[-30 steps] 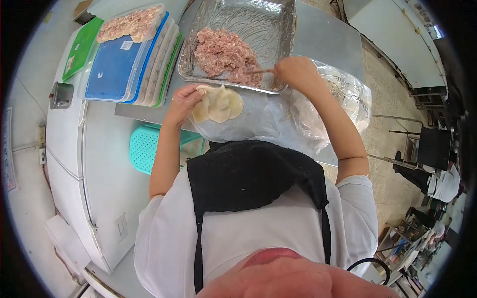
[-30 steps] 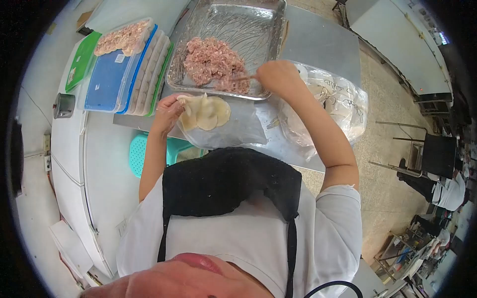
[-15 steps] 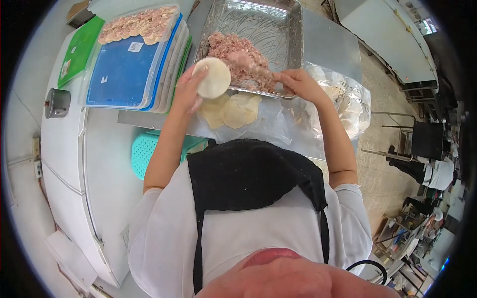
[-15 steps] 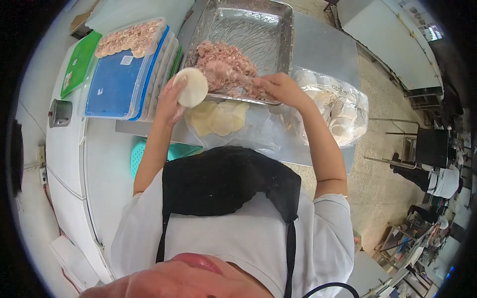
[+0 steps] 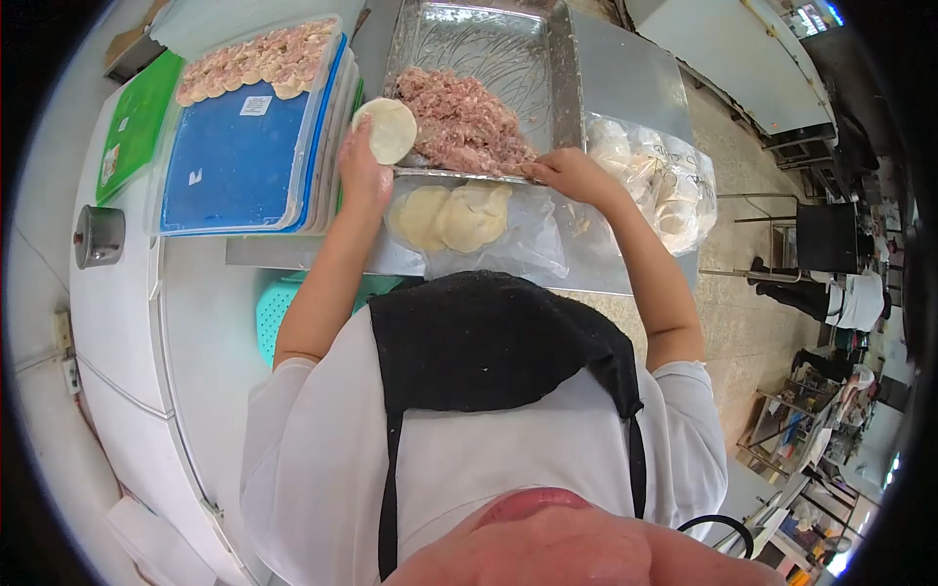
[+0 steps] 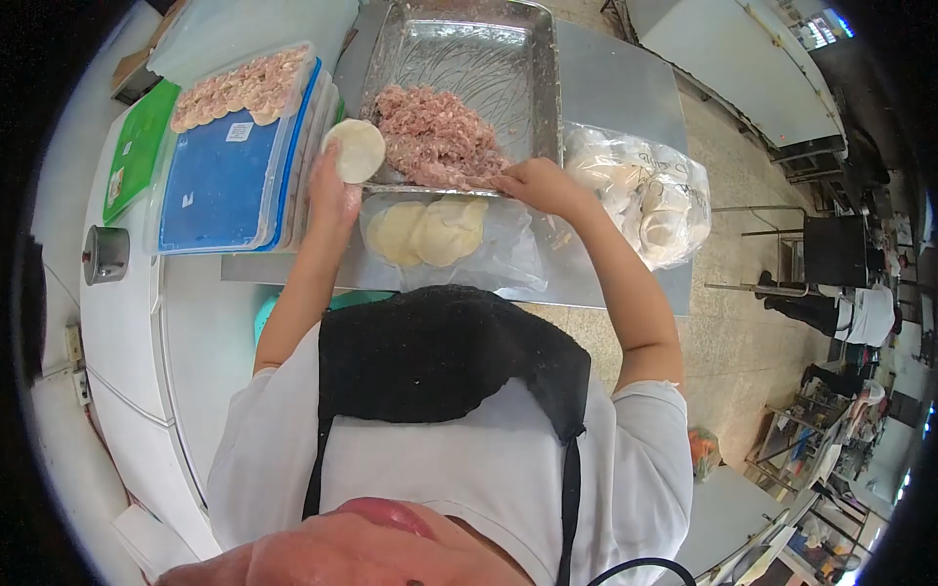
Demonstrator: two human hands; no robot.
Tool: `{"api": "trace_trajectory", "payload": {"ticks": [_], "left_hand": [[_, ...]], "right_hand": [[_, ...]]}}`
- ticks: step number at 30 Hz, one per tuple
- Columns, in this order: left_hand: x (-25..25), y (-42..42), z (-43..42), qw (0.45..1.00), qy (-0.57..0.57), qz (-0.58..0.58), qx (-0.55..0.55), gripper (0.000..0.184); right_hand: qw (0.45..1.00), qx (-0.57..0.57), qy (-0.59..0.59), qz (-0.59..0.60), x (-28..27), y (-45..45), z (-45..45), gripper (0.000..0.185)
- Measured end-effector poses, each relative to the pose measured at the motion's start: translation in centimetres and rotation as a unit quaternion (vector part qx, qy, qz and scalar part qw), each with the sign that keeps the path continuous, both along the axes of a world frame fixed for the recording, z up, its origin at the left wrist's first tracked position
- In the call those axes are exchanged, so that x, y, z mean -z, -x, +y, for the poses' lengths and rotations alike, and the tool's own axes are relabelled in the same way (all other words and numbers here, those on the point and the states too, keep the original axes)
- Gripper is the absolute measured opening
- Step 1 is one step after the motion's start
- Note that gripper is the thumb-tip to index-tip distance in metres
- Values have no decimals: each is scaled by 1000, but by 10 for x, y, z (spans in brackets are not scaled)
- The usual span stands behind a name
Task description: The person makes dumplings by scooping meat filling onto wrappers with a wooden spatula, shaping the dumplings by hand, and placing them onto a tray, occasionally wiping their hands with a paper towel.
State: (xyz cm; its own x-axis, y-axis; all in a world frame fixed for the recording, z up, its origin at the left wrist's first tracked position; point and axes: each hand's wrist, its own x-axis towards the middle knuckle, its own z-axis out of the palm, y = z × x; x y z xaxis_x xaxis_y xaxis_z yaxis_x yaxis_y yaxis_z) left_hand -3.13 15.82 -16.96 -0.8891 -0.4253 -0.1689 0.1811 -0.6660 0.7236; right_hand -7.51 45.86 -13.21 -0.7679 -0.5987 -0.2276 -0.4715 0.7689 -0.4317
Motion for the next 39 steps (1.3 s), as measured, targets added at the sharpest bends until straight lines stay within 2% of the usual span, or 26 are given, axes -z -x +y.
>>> {"api": "trace_trajectory", "payload": {"ticks": [1,2,3,4,5,6,8,10,11,13,14,16,17,19,23,25,27,30,32,33,34,35,36,37,38,39], "left_hand": [[3,2,5,1000,-8,-18,11,34],[7,3,12,999,-17,-36,22,33],[3,3,21,999,-17,-36,21,33],[-4,3,33,996,-48,-23,74,34],[-12,3,44,989,-78,-10,128,36],[-23,5,57,989,-77,-10,127,36],[-46,12,76,975,-179,27,127,46],[-62,16,77,967,-226,33,113,53],[-65,18,77,956,-273,37,98,61],[-53,20,69,961,-261,28,84,67],[-43,20,65,965,-251,14,74,73],[-24,25,57,965,-254,15,61,75],[-17,29,56,965,-258,16,52,78],[-56,18,78,971,-236,14,47,79],[-66,13,85,970,-238,-13,40,73],[-71,15,91,969,-244,-2,34,67],[-66,21,92,968,-250,7,32,61],[-47,24,68,960,-277,-5,-33,49],[-52,12,57,957,-256,132,43,40],[-57,5,55,958,-252,129,41,40],[-65,-2,55,986,-103,116,56,38],[-72,-7,54,991,49,102,68,39],[-75,-11,53,992,51,100,65,39],[-77,-15,53,975,208,59,47,46],[-78,-18,51,933,358,16,28,53],[-76,-19,46,933,360,14,24,53]], "right_hand": [[992,24,116,-54,-3,-2,0,38],[992,22,116,-53,-7,-3,1,38],[981,78,140,-107,-24,-8,-4,38],[964,133,162,-161,-32,-11,-9,38],[964,132,162,-161,-31,-11,-13,38],[951,143,213,-175,-30,-9,-17,39],[934,152,264,-186,-20,-9,-27,40],[932,51,353,61,0,-13,-34,37],[932,48,354,61,2,-9,-23,37],[970,-30,185,156,-24,-6,-5,28],[969,-34,187,156,-39,-11,-2,28],[977,-36,2,208,-70,-26,2,24],[977,-38,3,208,-64,-25,1,24],[969,-53,21,241,-48,-23,-3,25],[964,-111,-46,237,-90,-11,12,25],[953,-95,63,280,-96,-23,9,25],[958,-102,77,258,-77,-15,11,23],[962,-116,117,216,-65,16,28,27],[962,-120,150,195,-54,43,32,32],[981,-110,37,156,-39,55,32,36],[986,-99,-76,113,-27,59,32,40],[986,-100,-73,112,-13,58,28,40],[983,-104,-91,119,-2,54,16,41],[980,-108,-108,126,11,49,7,42],[980,-112,-107,125,28,45,2,42],[982,-131,-45,125,38,39,-2,43]]}}
